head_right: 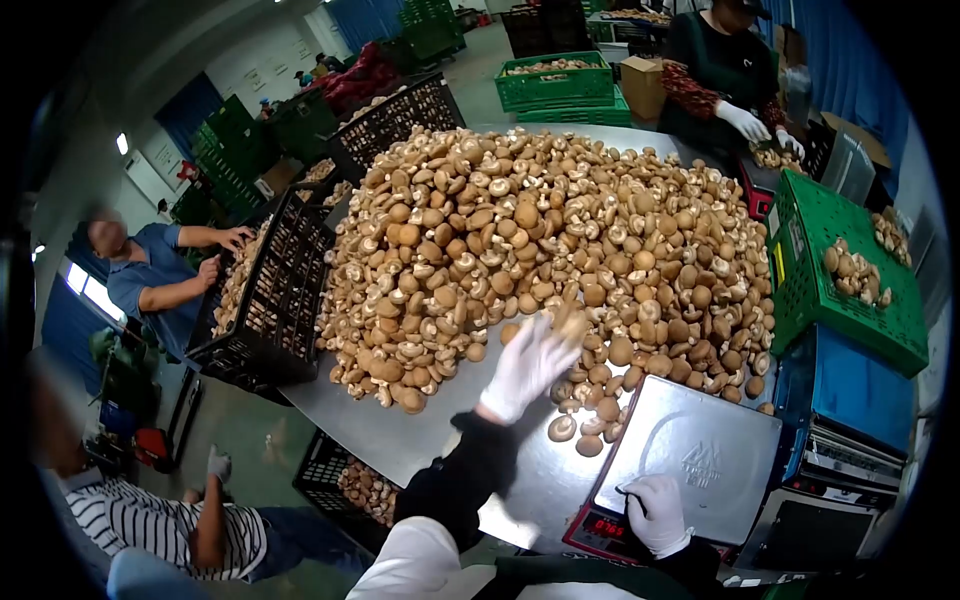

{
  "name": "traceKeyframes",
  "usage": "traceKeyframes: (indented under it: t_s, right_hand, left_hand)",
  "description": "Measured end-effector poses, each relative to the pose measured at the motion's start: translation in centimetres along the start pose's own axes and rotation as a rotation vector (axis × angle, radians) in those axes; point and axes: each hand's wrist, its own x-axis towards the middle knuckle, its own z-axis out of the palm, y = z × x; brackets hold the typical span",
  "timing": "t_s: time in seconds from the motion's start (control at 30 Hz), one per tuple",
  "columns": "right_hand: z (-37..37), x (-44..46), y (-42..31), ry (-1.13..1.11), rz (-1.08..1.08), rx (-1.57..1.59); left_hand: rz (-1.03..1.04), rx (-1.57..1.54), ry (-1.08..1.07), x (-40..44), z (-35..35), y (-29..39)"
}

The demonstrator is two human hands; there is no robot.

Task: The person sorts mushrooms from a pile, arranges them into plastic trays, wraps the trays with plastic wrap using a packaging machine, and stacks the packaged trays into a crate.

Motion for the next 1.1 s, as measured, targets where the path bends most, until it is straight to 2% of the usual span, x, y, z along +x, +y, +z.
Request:
traceKeyframes:
  t_s: [0.03, 0.07, 0.13, 0.17, 0.2, 0.27, 0.33, 0.4, 0.43, 0.47, 0.53, 0.57, 0.6, 0.67, 0.7, 0.8, 0.93, 1.0, 1.07, 1.1]
  right_hand:
    - [0.0, 0.1, -0.4, 0.011, 0.016, 0.009]
    - [-0.3, 0.1, -0.7, 0.024, 0.032, 0.012]
    - [-0.3, 0.0, -0.2, 0.007, 0.004, 0.010]
    - [-0.4, 0.0, -0.3, -0.001, 0.012, 0.001]
    - [-0.5, 0.0, -0.3, -0.009, 0.025, -0.005]
    - [-0.5, 0.0, -0.1, 0.000, 0.045, -0.008]
    - [-0.3, -0.3, 0.1, -0.029, 0.062, -0.017]
    - [-0.2, -0.2, 0.3, -0.031, 0.084, -0.018]
    - [-0.3, -0.2, 0.2, -0.039, 0.087, -0.020]
    - [-0.3, -0.2, 0.1, -0.050, 0.089, -0.023]
    - [-0.4, -0.2, 0.1, -0.065, 0.102, -0.029]
    - [-0.4, -0.1, 0.1, -0.071, 0.101, -0.035]
    - [-0.3, -0.1, 0.4, -0.082, 0.101, -0.036]
    - [0.0, -0.6, 0.7, -0.055, 0.110, -0.034]
    - [0.0, -0.5, 0.7, -0.065, 0.114, -0.037]
    - [-0.1, -0.1, 0.3, -0.063, 0.112, -0.034]
    - [-0.2, 0.1, 0.1, -0.064, 0.110, -0.048]
    - [-0.2, 0.0, 0.2, -0.063, 0.112, -0.061]
    - [-0.1, 0.0, 0.4, -0.072, 0.098, -0.046]
    - [-0.1, 0.0, 0.4, -0.066, 0.100, -0.062]
  left_hand:
    - [0.062, 0.276, 0.173, 1.1, 3.9, 0.1]
    - [0.203, 0.504, 0.149, 2.2, 4.9, 0.0]
    - [0.532, 1.438, 0.074, 6.5, 1.0, 2.0]
    - [0.557, 1.691, 0.190, 7.0, -0.3, 2.9]
    - [0.574, 1.943, 0.316, 6.6, -1.2, 3.7]
    - [0.047, 2.293, 0.643, 4.8, -0.4, 4.9]
    - [0.066, 2.483, 0.866, 3.5, -4.4, 4.7]
    - [0.018, 2.637, 0.926, 2.6, -8.7, 4.7]
    - [0.246, 2.716, 0.902, 2.1, -10.7, 4.4]
    - [0.226, 2.716, 0.894, 2.1, -10.6, 4.1]
    - [0.357, 2.674, 0.915, 2.3, -9.5, 3.6]
    - [0.373, 2.647, 0.860, 2.7, -9.8, 3.8]
    - [0.280, 2.555, 0.784, 2.9, -10.0, 4.0]
    - [0.336, 2.553, 0.722, 3.4, -10.6, 4.0]
    - [0.580, 2.445, 0.581, 3.8, -11.5, 4.2]
    - [0.430, 2.492, 0.443, 5.1, -10.9, 4.6]
    - [0.324, 2.305, 0.437, 5.6, -10.7, 3.8]
    - [0.494, 2.284, 0.448, 4.1, -10.1, 1.4]
    - [0.483, 2.164, 0.435, 2.7, -10.5, -0.6]
    - [0.541, 2.202, 0.435, 2.4, -10.8, -1.4]
